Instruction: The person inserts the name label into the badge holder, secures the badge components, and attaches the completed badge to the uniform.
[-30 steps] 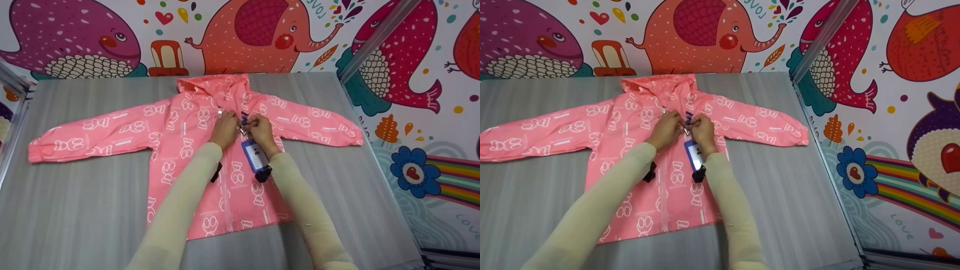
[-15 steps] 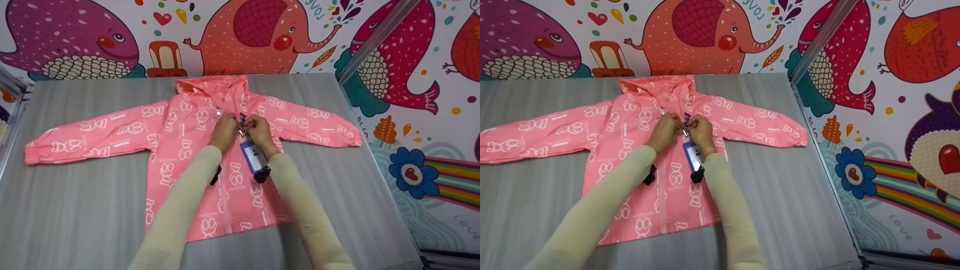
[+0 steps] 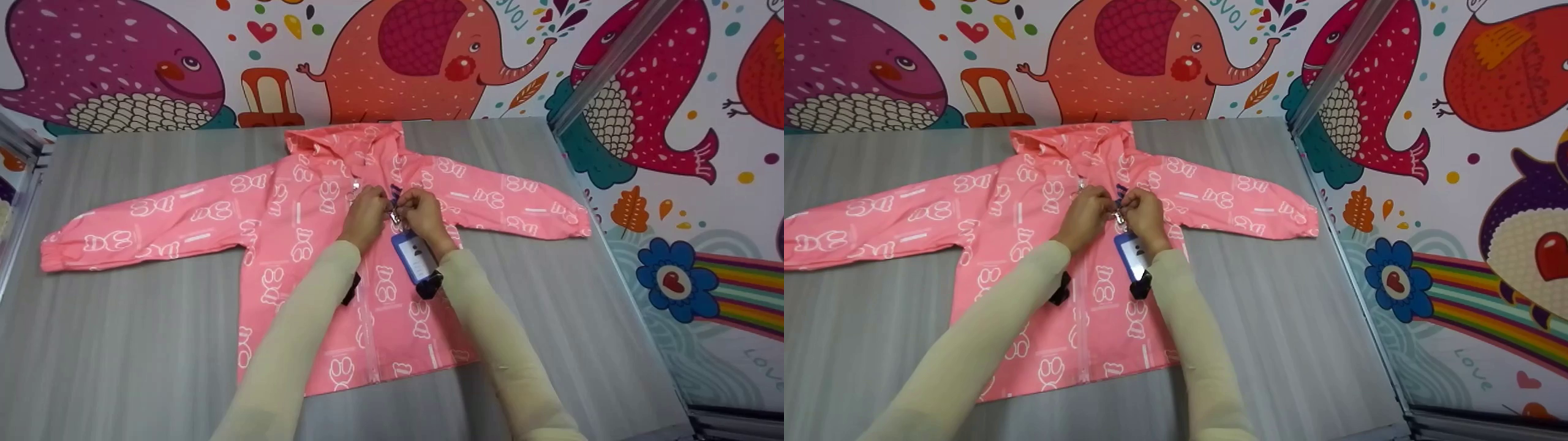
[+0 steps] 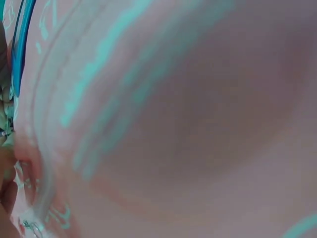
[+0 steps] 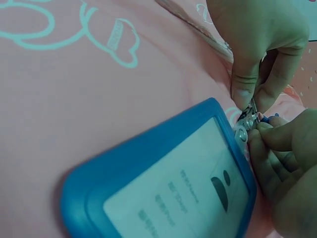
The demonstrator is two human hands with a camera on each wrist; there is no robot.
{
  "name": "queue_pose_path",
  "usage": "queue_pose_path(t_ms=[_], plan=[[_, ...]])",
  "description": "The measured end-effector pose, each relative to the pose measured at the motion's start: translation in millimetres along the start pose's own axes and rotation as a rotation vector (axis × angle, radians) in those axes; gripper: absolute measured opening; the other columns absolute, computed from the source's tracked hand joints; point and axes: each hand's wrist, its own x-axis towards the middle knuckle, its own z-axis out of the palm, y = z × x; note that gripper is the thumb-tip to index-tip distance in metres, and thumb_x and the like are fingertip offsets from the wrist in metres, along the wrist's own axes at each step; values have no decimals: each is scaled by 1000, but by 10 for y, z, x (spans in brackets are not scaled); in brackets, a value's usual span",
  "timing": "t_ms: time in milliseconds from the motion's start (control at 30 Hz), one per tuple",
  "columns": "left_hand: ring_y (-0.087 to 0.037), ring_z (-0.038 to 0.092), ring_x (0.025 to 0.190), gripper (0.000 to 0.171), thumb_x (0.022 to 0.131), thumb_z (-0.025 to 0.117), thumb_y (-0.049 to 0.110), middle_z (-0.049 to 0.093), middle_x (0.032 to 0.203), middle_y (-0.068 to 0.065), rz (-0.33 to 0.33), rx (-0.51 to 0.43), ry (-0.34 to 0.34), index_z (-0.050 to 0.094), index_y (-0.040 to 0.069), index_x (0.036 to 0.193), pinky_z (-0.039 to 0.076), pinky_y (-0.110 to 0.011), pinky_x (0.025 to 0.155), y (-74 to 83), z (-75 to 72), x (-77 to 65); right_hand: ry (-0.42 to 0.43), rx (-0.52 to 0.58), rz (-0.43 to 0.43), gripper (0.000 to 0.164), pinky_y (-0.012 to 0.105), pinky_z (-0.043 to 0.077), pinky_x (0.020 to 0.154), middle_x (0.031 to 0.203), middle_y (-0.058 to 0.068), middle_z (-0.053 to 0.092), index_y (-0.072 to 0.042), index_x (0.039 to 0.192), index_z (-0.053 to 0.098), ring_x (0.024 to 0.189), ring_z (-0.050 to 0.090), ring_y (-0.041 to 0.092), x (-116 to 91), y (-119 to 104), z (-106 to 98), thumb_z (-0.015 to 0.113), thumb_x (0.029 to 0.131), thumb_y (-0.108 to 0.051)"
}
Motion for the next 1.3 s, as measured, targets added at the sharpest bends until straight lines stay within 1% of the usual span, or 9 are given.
queue_pose_path(t_ms=[233, 300, 400, 533, 700, 967, 1067, 1200, 1300], plan=[[-31, 60, 94, 8, 79, 71, -3, 68, 95, -13, 26, -18, 17, 76, -1, 85, 51, -41, 88, -15, -2, -8, -2, 4, -19, 14, 18, 43, 45, 68, 0, 58, 5, 84, 63, 50, 50, 7, -11, 14, 17, 60, 79, 18], [-30, 60, 94, 8, 79, 71, -3, 68, 94, -13, 30, -30, 19, 76, -1, 84, 51, -41, 88, -20, -6, -12, -7, 4, -21, 16, 18, 42, 45, 67, -1, 56, 4, 83, 61, 50, 50, 7, -19, 7, 19, 59, 78, 19], [-30, 59, 94, 9, 79, 71, -4, 68, 95, -12, 34, -44, 20, 77, -1, 85, 52, -40, 88, -28, -12, -19, -15, 8, -27, 20, 18, 42, 45, 66, -1, 54, 2, 80, 59, 51, 49, 8, -33, -4, 23, 53, 76, 21], [-30, 59, 93, 10, 78, 70, -5, 68, 93, -12, 54, -36, 26, 77, 0, 84, 52, -39, 88, -40, -16, -33, -14, -21, -54, 22, 17, 41, 45, 64, -2, 52, 1, 76, 57, 51, 48, 6, -41, -7, 28, 48, 75, 22], [-31, 60, 92, 8, 77, 72, -5, 68, 91, -12, 88, -15, 46, 77, 1, 80, 51, -39, 88, -44, -25, -45, -10, -57, -81, 21, 16, 40, 45, 63, -3, 51, 1, 74, 55, 51, 48, 5, -44, -4, 27, 49, 77, 21], [-30, 60, 92, 7, 80, 72, -2, 68, 91, -12, 42, -10, 17, 78, 1, 82, 52, -39, 87, -15, -50, -16, -18, -38, -72, 20, 17, 40, 45, 63, -3, 51, 1, 76, 54, 51, 48, 5, -42, -2, 18, 50, 78, 21], [-30, 60, 92, 5, 80, 73, 1, 68, 92, -12, 22, -4, 11, 78, 1, 83, 52, -40, 87, -12, -42, -16, -23, -34, -52, 19, 17, 41, 45, 64, -3, 52, 1, 77, 55, 51, 49, 6, -43, -1, 10, 52, 79, 20], [-32, 60, 93, 5, 82, 75, 4, 67, 94, -13, -26, -28, -5, 77, 1, 86, 51, -42, 88, -5, -36, -19, -38, -38, -16, 14, 18, 45, 48, 70, 0, 56, 3, 85, 58, 54, 51, 7, -48, -18, 1, 56, 82, 17], [-32, 61, 94, 7, 83, 75, 7, 67, 95, -13, -57, -28, -32, 77, 3, 88, 51, -43, 87, -1, -34, -22, -36, -45, 9, 10, 19, 47, 50, 75, 2, 58, 4, 91, 60, 56, 53, 9, -56, -37, -4, 58, 85, 13]])
